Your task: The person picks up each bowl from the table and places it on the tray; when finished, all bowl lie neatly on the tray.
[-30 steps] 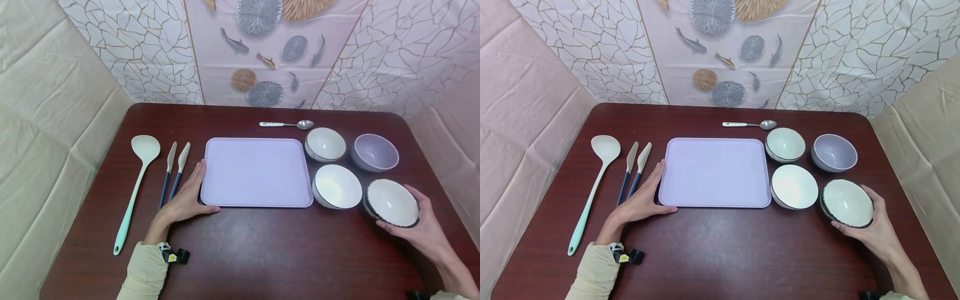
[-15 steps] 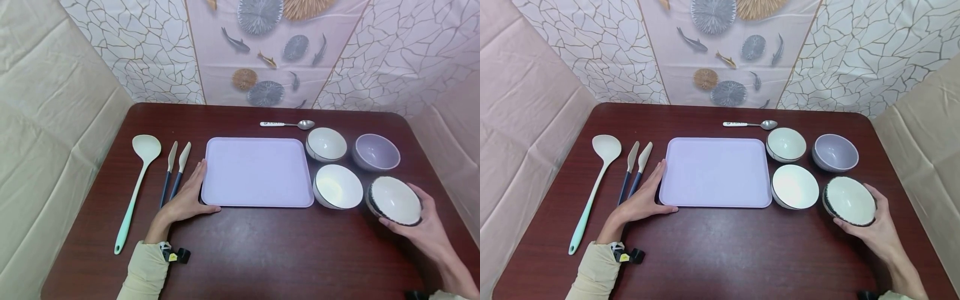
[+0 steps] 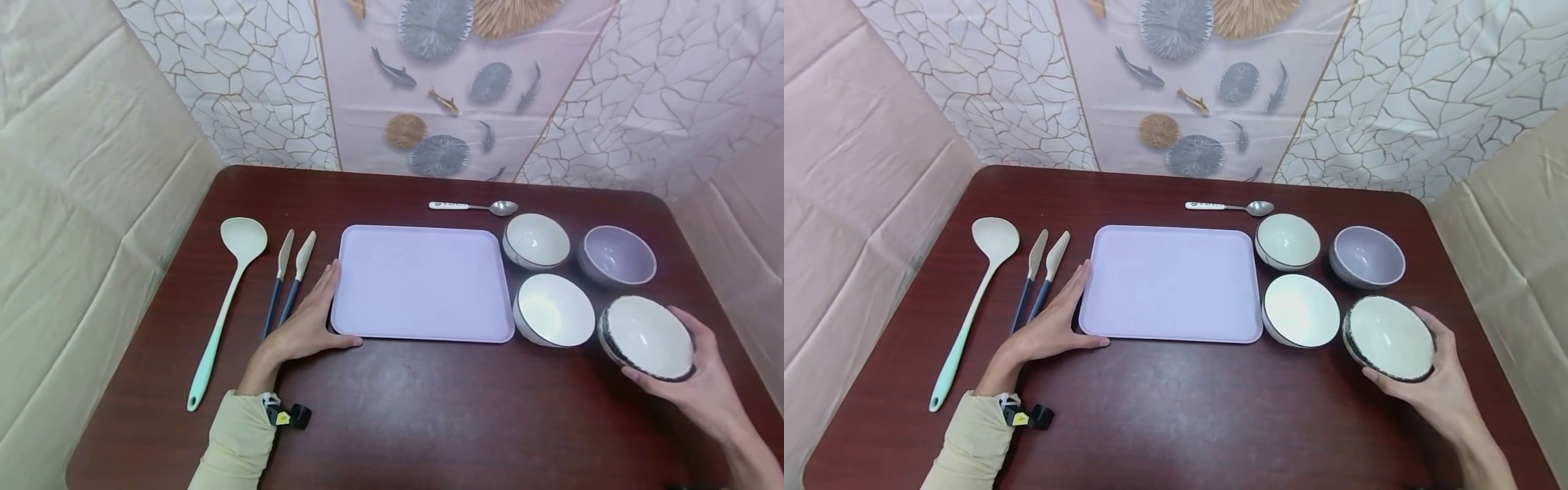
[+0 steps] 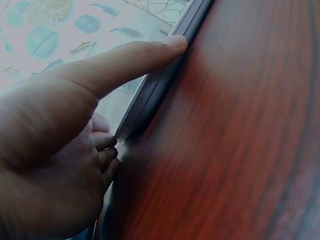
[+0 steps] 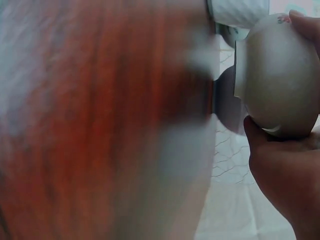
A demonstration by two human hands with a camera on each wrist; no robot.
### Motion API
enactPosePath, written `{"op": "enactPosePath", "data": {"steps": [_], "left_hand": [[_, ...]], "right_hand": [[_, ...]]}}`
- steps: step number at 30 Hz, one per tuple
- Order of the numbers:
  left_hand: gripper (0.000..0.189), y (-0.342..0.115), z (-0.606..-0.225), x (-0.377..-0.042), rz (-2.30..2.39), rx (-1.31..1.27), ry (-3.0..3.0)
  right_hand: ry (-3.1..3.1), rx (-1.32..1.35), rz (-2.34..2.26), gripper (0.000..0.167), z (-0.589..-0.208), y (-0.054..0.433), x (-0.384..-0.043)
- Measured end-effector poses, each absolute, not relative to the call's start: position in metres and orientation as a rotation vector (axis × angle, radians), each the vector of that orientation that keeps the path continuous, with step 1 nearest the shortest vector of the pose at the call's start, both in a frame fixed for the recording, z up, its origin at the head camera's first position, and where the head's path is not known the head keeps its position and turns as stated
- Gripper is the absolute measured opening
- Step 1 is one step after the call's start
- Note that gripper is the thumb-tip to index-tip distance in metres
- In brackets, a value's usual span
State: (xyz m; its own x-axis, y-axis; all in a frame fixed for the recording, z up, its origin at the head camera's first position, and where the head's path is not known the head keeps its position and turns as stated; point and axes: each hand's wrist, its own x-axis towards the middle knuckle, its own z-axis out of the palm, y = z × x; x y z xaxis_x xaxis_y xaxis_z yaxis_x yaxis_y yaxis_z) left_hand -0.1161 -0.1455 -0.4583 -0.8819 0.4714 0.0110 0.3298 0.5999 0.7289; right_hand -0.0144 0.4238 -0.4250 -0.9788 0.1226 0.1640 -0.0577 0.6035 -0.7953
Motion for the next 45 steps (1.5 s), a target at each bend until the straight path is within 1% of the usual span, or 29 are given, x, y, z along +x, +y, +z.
{"op": "enactPosePath", "data": {"steps": [4, 15, 18, 21, 23, 28, 33, 37, 45], "left_hand": [[0.131, -0.146, -0.459, -0.116, 1.149, 0.654, 2.647], [0.131, -0.148, -0.459, -0.117, 1.173, 0.654, 2.65], [0.131, -0.149, -0.459, -0.117, 1.175, 0.649, 2.653], [0.131, -0.15, -0.459, -0.117, 1.181, 0.647, 2.656], [0.131, -0.151, -0.459, -0.117, 1.178, 0.652, 2.659], [0.131, -0.151, -0.461, -0.118, 1.179, 0.669, 2.667], [0.132, -0.151, -0.462, -0.119, 1.169, 0.686, 2.685], [0.131, -0.151, -0.462, -0.119, 1.166, 0.693, 2.698], [0.131, -0.151, -0.461, -0.117, 1.175, 0.685, 2.694]], "right_hand": [[-2.616, 0.013, 1.336, 0.116, -0.411, 0.413, -0.013], [-2.507, 0.308, 1.679, 0.122, -0.368, 0.364, -0.016], [-2.559, 0.417, 1.64, 0.125, -0.361, 0.344, -0.023], [-2.64, 0.472, 1.591, 0.13, -0.356, 0.319, -0.031], [-2.653, 0.541, 1.598, 0.13, -0.356, 0.302, -0.038], [-2.701, 0.618, 1.596, 0.129, -0.356, 0.255, -0.056], [-2.69, 0.646, 1.652, 0.119, -0.349, 0.198, -0.071], [-2.658, 0.562, 1.725, 0.109, -0.351, 0.157, -0.087], [-2.566, 0.342, 1.803, 0.106, -0.374, 0.102, -0.127]]}}
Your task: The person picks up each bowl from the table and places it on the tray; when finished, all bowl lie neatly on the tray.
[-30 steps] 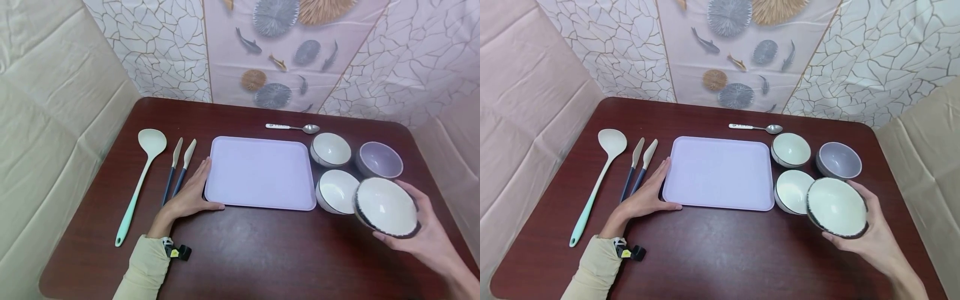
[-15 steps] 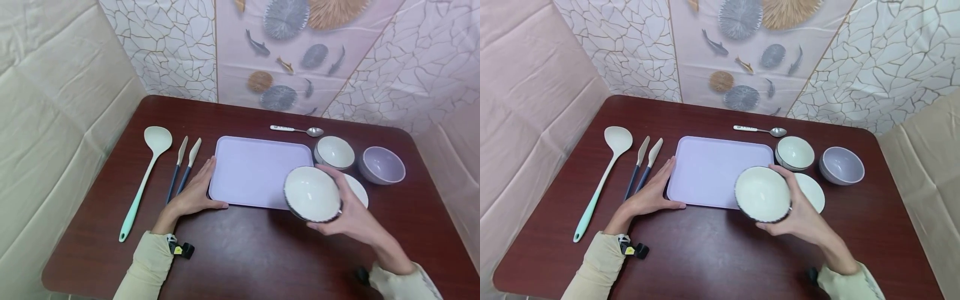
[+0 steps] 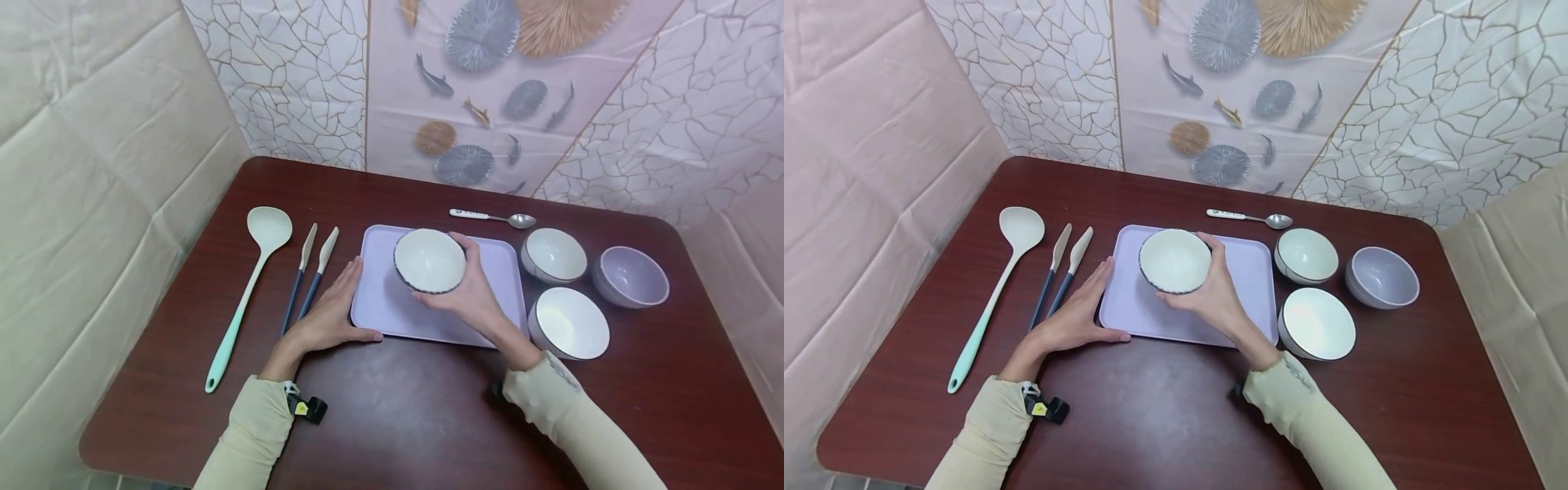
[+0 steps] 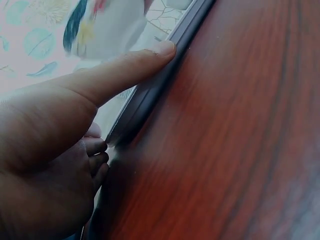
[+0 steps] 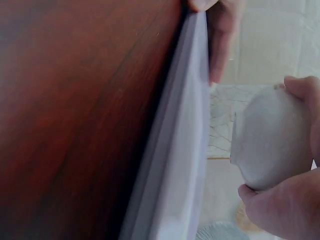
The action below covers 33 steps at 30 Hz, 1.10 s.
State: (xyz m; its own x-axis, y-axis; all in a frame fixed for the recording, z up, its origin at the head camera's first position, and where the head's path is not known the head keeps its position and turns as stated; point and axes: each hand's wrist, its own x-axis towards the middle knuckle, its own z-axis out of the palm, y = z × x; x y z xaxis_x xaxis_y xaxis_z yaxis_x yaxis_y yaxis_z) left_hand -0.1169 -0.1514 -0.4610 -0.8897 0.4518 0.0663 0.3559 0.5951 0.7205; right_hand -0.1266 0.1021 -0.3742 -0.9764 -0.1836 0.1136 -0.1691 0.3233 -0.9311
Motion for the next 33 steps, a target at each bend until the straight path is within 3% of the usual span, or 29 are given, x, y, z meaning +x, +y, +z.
{"op": "enactPosePath", "data": {"steps": [11, 33], "left_hand": [[0.13, -0.149, -0.462, -0.117, 1.154, 0.687, 2.715], [0.13, -0.145, -0.459, -0.112, 1.131, 0.639, 2.7]], "right_hand": [[2.635, -0.35, -1.741, 0.113, -0.423, 0.073, -0.185], [2.717, -0.316, -1.704, 0.112, -0.441, 0.063, -0.206]]}}
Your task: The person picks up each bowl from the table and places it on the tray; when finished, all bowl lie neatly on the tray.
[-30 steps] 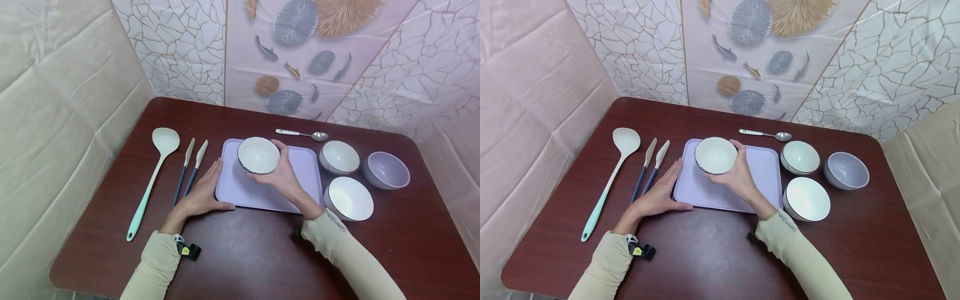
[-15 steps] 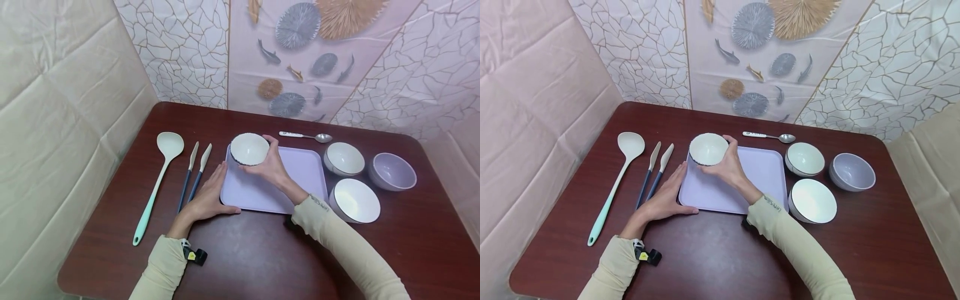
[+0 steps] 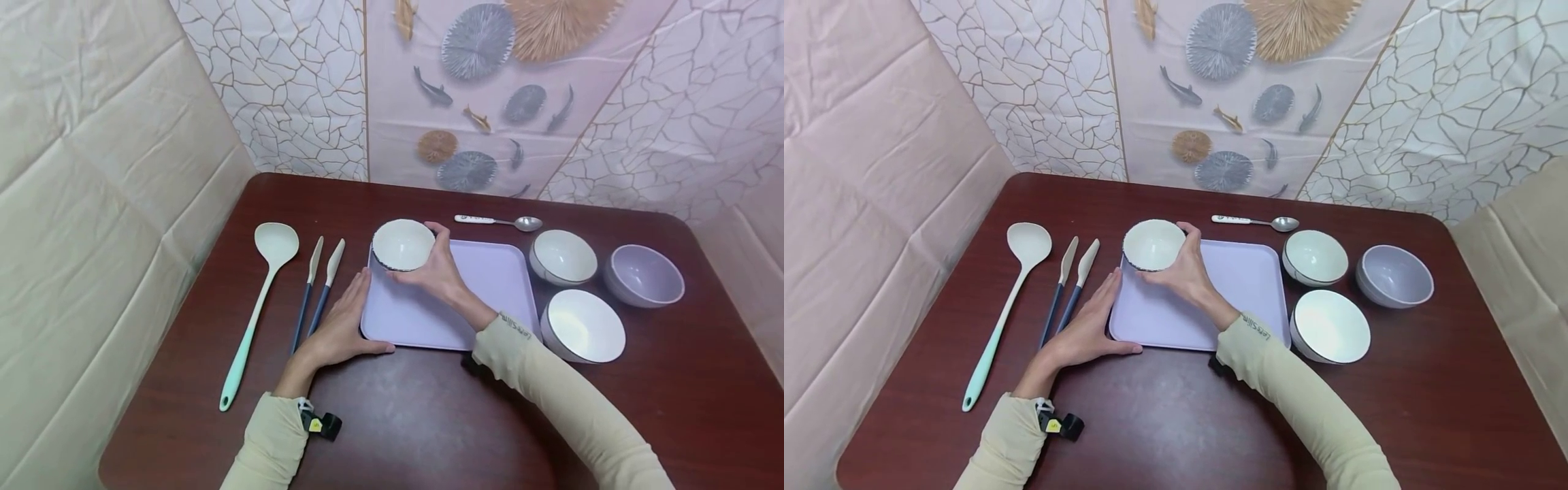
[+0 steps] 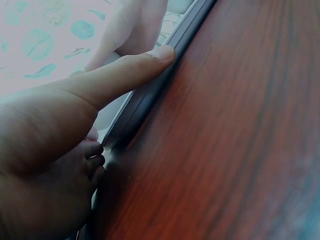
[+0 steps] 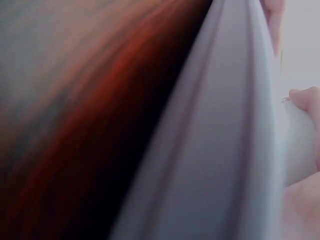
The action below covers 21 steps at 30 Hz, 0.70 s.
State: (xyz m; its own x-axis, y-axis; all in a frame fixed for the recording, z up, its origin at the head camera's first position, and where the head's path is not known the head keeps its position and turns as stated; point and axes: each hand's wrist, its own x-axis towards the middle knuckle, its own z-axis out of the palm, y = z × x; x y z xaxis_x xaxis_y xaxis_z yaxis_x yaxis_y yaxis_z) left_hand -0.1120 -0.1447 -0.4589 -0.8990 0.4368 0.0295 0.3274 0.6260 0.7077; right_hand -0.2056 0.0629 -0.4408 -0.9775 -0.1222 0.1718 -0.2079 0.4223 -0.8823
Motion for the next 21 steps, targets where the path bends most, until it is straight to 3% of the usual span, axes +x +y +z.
{"op": "enactPosePath", "data": {"steps": [21], "left_hand": [[0.13, -0.1445, -0.4605, -0.1123, 1.116, 0.685, 2.729]], "right_hand": [[-2.62, 0.353, 1.514, 0.121, -0.4407, 0.0653, -0.2049]]}}
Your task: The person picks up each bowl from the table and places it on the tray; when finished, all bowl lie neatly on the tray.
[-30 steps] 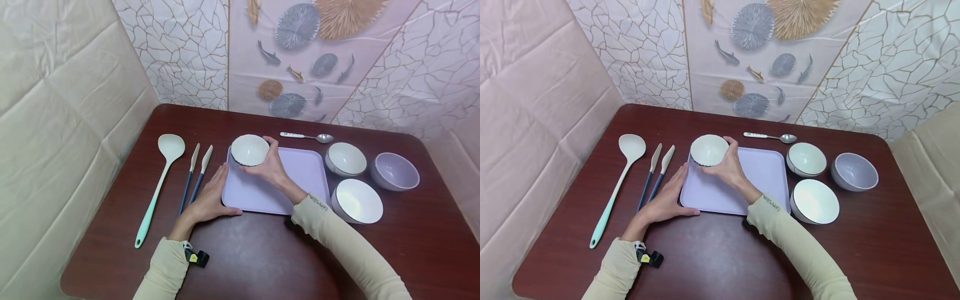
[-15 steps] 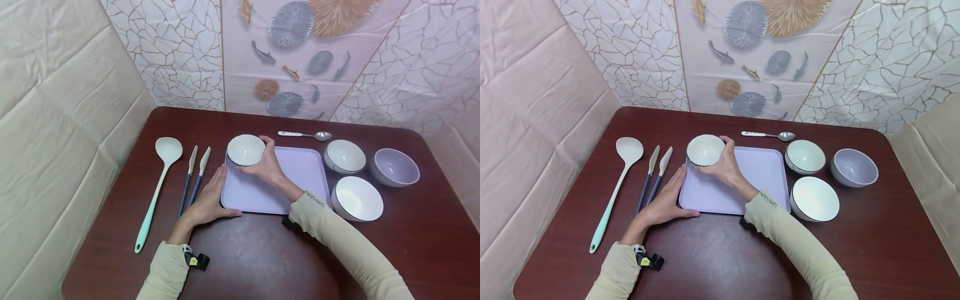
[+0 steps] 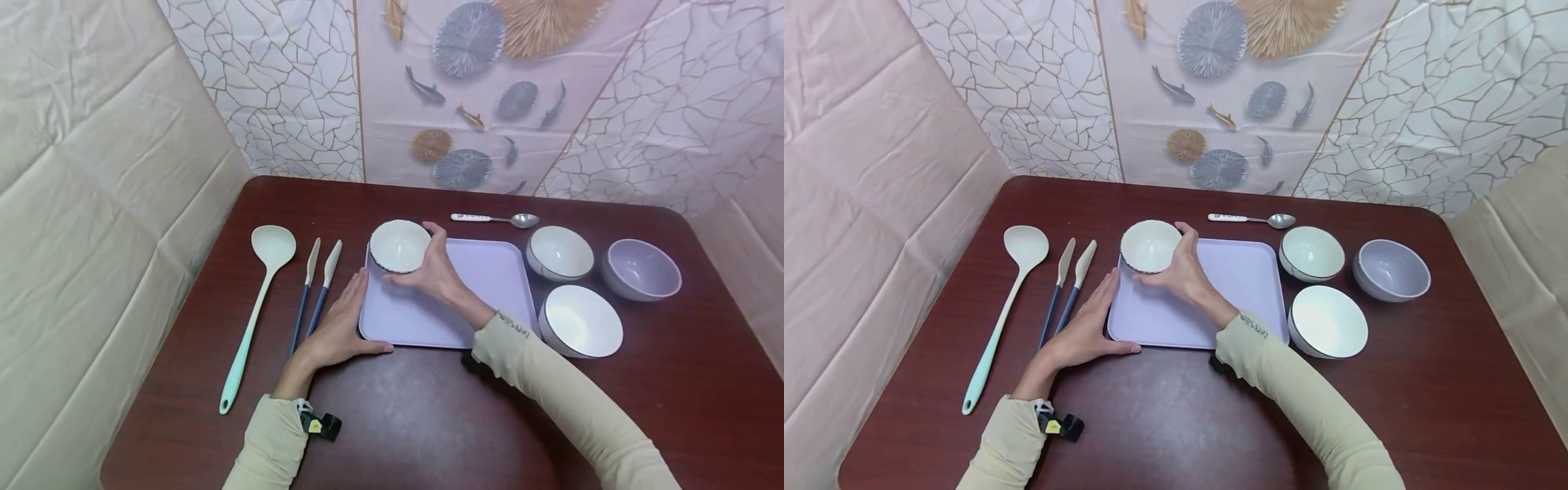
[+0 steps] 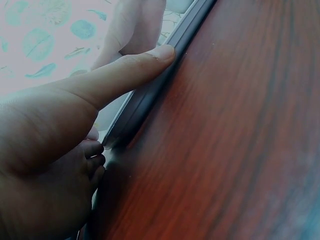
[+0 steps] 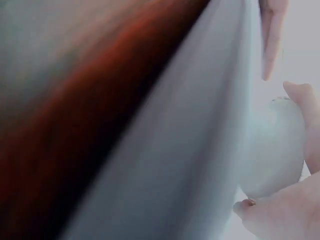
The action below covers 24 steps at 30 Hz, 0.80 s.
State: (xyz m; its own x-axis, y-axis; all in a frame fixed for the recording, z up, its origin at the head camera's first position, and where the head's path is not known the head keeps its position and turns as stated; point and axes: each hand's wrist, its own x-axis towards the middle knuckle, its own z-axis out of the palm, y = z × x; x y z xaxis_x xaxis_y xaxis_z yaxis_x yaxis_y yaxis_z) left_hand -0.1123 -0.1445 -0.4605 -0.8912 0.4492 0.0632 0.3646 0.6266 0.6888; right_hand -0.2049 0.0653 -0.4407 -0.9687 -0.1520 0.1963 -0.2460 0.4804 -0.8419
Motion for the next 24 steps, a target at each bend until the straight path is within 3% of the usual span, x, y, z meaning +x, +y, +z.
{"op": "enactPosePath", "data": {"steps": [5, 11, 17, 24], "left_hand": [[0.13, -0.143, -0.461, -0.112, 1.114, 0.677, 2.733], [0.13, -0.142, -0.461, -0.111, 1.116, 0.67, 2.728], [0.131, -0.141, -0.46, -0.11, 1.13, 0.665, 2.721], [0.131, -0.14, -0.461, -0.109, 1.152, 0.647, 2.718]], "right_hand": [[-2.611, 0.354, 1.481, 0.117, -0.419, 0.075, -0.196], [-2.58, 0.45, 1.537, 0.088, -0.376, 0.109, -0.174], [-2.607, 0.704, 1.449, 0.043, -0.343, 0.18, -0.137], [-2.674, 0.456, 1.222, 0.032, -0.335, 0.277, -0.101]]}}
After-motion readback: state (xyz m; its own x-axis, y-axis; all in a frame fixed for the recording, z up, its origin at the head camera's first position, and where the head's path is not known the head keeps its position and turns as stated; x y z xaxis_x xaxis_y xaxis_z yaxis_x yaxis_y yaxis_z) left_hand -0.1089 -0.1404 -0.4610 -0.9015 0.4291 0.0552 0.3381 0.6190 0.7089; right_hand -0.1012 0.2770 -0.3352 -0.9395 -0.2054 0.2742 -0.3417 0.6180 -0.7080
